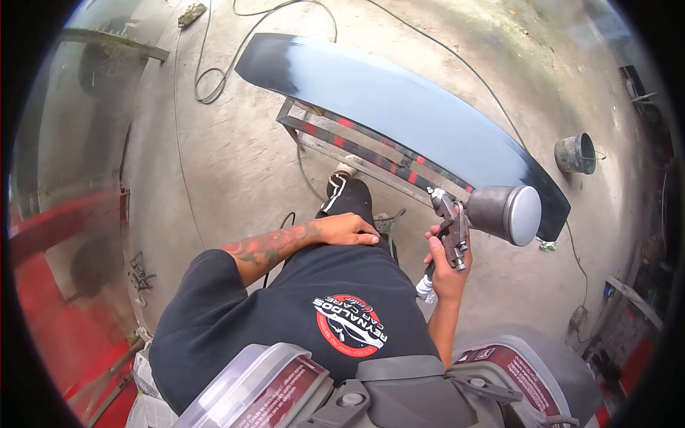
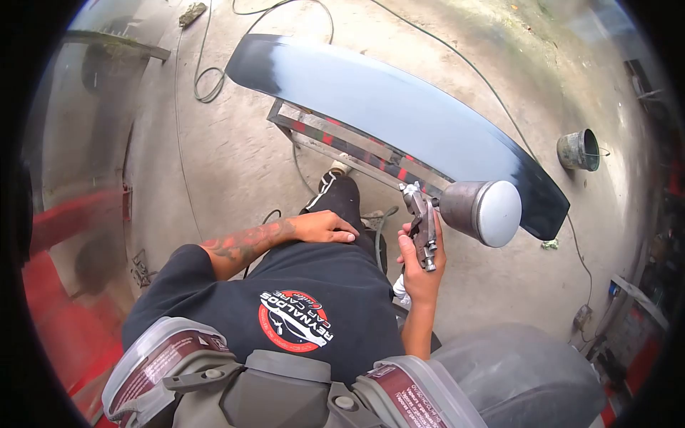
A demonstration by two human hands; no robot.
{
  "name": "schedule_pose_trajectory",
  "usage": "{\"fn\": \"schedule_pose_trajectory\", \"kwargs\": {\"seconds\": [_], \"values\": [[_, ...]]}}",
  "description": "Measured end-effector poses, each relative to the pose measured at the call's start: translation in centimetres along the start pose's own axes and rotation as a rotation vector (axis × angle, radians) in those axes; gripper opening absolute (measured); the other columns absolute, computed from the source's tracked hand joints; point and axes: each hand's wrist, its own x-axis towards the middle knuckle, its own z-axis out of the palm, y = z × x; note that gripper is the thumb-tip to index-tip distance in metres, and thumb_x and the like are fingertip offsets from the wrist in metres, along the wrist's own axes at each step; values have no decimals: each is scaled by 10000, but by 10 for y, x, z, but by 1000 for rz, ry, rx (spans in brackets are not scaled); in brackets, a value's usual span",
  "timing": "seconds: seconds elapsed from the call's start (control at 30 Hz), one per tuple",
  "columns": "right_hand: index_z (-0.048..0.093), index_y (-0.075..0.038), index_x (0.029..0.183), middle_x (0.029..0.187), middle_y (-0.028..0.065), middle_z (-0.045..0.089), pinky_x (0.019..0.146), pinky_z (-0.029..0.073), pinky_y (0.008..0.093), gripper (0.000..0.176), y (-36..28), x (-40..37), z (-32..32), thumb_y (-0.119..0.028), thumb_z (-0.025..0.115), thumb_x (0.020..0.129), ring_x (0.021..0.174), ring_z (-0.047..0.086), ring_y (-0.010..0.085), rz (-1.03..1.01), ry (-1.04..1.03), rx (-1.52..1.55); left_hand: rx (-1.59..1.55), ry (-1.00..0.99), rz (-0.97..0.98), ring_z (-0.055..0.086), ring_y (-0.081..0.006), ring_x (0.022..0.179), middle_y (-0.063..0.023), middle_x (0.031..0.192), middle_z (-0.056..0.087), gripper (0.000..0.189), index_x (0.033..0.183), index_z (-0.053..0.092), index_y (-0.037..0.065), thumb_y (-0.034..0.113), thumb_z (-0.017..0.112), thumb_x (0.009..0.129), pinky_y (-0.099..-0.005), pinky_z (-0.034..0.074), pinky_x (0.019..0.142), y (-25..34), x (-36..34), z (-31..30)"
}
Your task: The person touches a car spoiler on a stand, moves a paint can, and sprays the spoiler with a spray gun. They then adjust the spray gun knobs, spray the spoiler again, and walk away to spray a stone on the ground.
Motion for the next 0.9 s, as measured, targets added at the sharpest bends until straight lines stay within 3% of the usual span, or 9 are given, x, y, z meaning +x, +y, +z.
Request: {"fn": "schedule_pose_trajectory", "kwargs": {"seconds": [0.07,0.17,0.27,0.37,0.5,0.9], "values": [[409,-48,1488,1076,100,658,578,519,234,635,-7,5,20,-66,666,908,905,657,131,-8,4,-15,-91,68,48,382,-321,1427,-166,1491,468,543,1431,494,66,422,491,1021,-437,339,1153,15,-5,-21],[402,-39,1490,1072,103,659,576,520,234,638,-17,29,54,-59,665,909,918,659,134,-10,55,-26,438,414,418,330,-333,1454,-178,1520,423,581,1460,432,32,388,516,1008,-467,299,1170,-1,13,-51],[364,-33,1508,1097,108,636,570,520,243,635,-32,54,95,-15,617,926,949,651,169,21,99,-13,823,622,506,270,-335,1480,-187,1563,346,637,1474,381,-1,384,531,989,-495,231,1195,2,16,-95],[355,-34,1513,1100,104,637,568,518,241,635,-44,77,124,-5,607,931,962,652,170,46,91,18,892,643,484,219,-337,1498,-186,1597,272,701,1482,348,-13,414,551,966,-527,175,1204,4,18,-134],[352,-20,1510,1103,112,638,572,522,239,639,-55,104,146,-7,618,929,964,656,172,90,75,-11,946,669,427,208,-321,1503,-166,1607,260,667,1417,440,7,459,568,944,-544,170,1200,5,17,-176],[363,-16,1504,1093,115,653,573,528,239,646,-61,119,151,-4,629,916,946,663,164,124,122,25,960,681,359,200,-311,1506,-145,1614,253,807,1477,379,15,534,595,899,-559,164,1200,9,28,-203]]}}
